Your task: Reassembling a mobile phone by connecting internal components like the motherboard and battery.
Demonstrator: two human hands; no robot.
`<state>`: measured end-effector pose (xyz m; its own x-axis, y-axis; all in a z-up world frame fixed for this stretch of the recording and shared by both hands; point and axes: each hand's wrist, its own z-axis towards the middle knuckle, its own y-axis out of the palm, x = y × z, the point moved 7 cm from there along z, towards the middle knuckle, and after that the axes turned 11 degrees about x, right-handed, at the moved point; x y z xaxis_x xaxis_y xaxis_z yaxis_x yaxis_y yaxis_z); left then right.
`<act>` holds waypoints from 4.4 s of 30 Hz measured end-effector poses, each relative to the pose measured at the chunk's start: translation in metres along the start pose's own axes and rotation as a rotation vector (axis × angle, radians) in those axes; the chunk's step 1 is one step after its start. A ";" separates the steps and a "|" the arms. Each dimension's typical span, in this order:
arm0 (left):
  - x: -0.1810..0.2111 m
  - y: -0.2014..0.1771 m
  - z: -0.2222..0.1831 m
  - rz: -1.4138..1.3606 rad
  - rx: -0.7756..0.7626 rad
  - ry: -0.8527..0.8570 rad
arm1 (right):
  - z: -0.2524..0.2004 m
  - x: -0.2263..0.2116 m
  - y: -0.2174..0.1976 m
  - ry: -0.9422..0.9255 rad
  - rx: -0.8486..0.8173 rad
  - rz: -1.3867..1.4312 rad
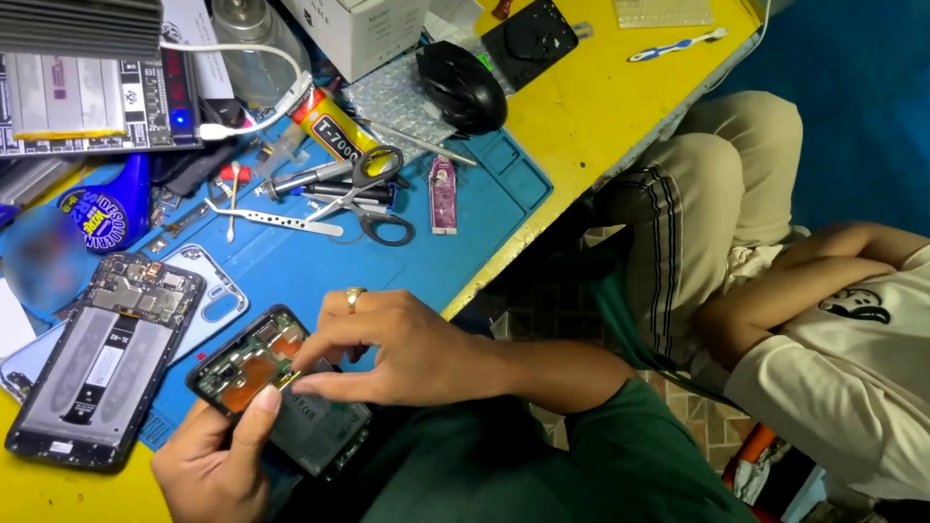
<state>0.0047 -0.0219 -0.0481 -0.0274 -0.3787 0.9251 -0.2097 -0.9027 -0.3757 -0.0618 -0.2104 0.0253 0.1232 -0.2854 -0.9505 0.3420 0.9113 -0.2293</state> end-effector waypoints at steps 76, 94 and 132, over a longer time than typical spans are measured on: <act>-0.024 0.009 -0.069 0.641 -0.296 0.822 | 0.092 0.152 -0.340 0.002 0.138 -1.076; 0.005 -0.015 -0.017 0.489 -0.193 0.759 | 0.081 0.144 -0.330 0.169 0.374 -0.458; 0.023 0.043 0.045 -0.208 -0.482 -0.313 | 0.040 0.039 -0.043 0.053 -0.134 -0.271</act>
<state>0.0387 -0.0789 -0.0459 0.3350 -0.3127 0.8888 -0.6006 -0.7977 -0.0543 -0.0344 -0.2721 0.0069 -0.0059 -0.5111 -0.8595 0.2296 0.8359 -0.4986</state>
